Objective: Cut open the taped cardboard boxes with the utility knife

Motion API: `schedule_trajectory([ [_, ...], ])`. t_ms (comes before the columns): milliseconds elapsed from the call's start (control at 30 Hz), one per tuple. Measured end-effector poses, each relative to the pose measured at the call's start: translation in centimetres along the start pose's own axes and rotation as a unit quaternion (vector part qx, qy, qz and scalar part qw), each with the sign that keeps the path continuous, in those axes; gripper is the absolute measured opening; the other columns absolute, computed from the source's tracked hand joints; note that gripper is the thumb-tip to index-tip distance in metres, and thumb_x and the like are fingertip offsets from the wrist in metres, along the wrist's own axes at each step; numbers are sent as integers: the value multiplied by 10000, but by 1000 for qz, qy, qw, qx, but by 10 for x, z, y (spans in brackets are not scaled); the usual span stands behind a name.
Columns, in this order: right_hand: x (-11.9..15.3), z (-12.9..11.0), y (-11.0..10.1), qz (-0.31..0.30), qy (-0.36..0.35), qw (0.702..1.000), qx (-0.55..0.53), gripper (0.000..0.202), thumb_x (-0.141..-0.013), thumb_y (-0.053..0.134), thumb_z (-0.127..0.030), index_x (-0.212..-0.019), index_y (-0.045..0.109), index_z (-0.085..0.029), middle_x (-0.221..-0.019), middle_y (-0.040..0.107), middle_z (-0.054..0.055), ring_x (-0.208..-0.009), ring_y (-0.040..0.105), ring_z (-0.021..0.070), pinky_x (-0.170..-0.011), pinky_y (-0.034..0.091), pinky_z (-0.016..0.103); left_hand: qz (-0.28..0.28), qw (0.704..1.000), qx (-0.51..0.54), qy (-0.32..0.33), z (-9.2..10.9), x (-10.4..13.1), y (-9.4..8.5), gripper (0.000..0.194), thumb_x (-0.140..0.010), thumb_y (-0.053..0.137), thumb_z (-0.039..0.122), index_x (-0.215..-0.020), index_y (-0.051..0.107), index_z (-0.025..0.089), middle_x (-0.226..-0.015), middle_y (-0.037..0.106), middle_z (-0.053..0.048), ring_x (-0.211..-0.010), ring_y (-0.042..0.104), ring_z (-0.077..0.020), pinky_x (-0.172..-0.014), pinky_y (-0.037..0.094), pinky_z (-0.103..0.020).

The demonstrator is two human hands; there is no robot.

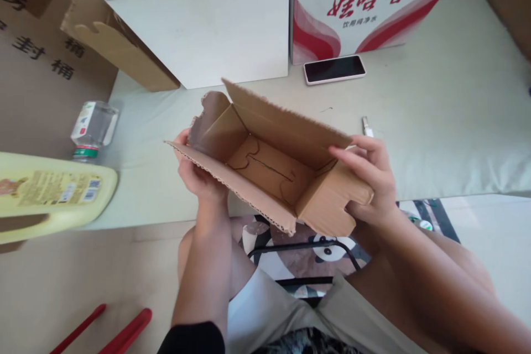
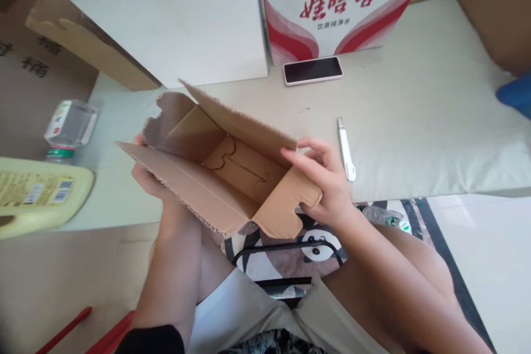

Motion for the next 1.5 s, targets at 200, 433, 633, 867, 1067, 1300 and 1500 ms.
schedule_trajectory([
  [200,-1,1,-6,17,74,995,-63,495,-917,524,-552,-1336,650,-321,-1316,619,97,-1249,603,337,-1067,515,510,8,995,-1,101,3,2,-3,411,-858,526,577,-677,672,237,-763,546,-51,-885,557,-217,-940,487,-369],
  [433,6,4,16,49,163,980,-105,468,-991,536,-409,-1454,484,-446,-1393,636,17,-1288,630,266,-1081,533,474,-25,999,-34,21,-7,4,-10,518,-804,630,742,-779,567,228,-868,502,-20,-825,551,-171,-851,505,-327],
  [633,8,1,26,50,179,974,-127,546,-998,507,-300,-1490,389,-502,-1410,618,3,-1260,646,237,-1092,528,477,-56,992,-110,17,-10,5,-14,643,-763,697,747,-1220,557,318,-973,539,-23,-968,609,-205,-916,503,-350],
  [867,5,3,23,58,122,988,-79,354,-984,402,-477,-1039,698,-291,-1320,640,71,-1338,563,337,-1134,442,586,-82,986,-134,52,-8,7,-19,493,-883,639,623,-1244,652,288,-1158,605,-55,-1144,598,-242,-1086,460,-422],
  [1067,4,2,21,37,155,984,-74,156,-923,573,-323,-978,717,-304,-1325,653,50,-1347,555,317,-1145,429,569,-121,964,-216,97,9,3,-17,395,-892,645,541,-1141,785,267,-974,545,-41,-1041,549,-220,-1108,438,-444],
  [1300,6,9,22,24,174,976,-125,382,-990,458,-476,-1322,600,-353,-1394,633,56,-1319,601,284,-1110,500,500,-106,965,-230,64,9,-6,-26,238,-864,670,355,-1015,829,262,-948,563,-36,-1014,578,-200,-1089,463,-391],
  [1500,6,21,26,-57,373,921,-97,389,-981,513,-508,-1268,678,-303,-1302,726,52,-1269,650,308,-1120,510,553,17,993,-95,-62,2,-18,-40,294,-803,599,338,-943,811,191,-1068,755,-59,-1099,672,-230,-1020,524,-349],
])
Point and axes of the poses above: each hand's wrist, its own x-axis away from the middle knuckle, its own y-axis out of the palm, z = x × y, the point moved 3 cm from there along -x, towards the middle knuckle
